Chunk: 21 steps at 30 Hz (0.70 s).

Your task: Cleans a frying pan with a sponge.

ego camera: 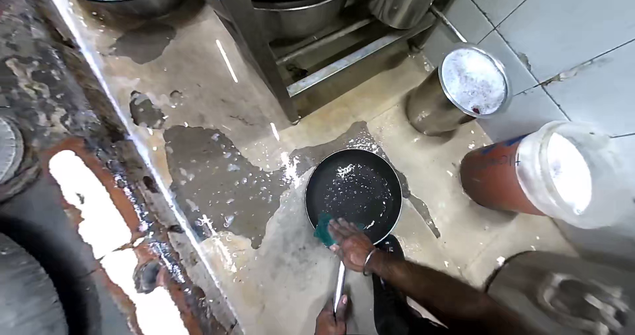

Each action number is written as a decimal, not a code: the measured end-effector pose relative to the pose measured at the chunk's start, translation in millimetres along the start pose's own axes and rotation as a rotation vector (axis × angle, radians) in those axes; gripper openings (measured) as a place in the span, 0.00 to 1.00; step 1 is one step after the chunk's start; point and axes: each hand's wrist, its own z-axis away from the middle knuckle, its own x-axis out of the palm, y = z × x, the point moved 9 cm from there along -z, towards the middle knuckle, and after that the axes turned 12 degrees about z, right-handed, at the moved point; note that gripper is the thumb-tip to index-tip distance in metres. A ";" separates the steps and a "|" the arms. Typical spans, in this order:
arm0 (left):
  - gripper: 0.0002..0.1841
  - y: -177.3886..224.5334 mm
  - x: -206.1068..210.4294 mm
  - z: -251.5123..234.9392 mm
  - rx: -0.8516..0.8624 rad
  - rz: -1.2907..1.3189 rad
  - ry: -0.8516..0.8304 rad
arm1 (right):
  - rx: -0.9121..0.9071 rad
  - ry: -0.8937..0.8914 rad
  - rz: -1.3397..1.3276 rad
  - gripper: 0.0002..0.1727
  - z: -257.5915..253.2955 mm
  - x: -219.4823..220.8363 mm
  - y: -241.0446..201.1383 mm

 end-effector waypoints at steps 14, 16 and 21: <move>0.30 -6.6 -19.1 -4.3 -0.032 -0.032 -0.032 | 0.411 0.462 0.384 0.38 8.1 -72.7 129.0; 0.30 -6.0 -17.0 -6.7 -0.040 -0.019 -0.065 | 0.509 0.324 0.431 0.41 23.6 -42.7 125.7; 0.29 -1.1 -15.5 -1.4 -0.052 -0.043 -0.091 | 0.552 0.540 0.281 0.46 -32.2 -88.9 119.0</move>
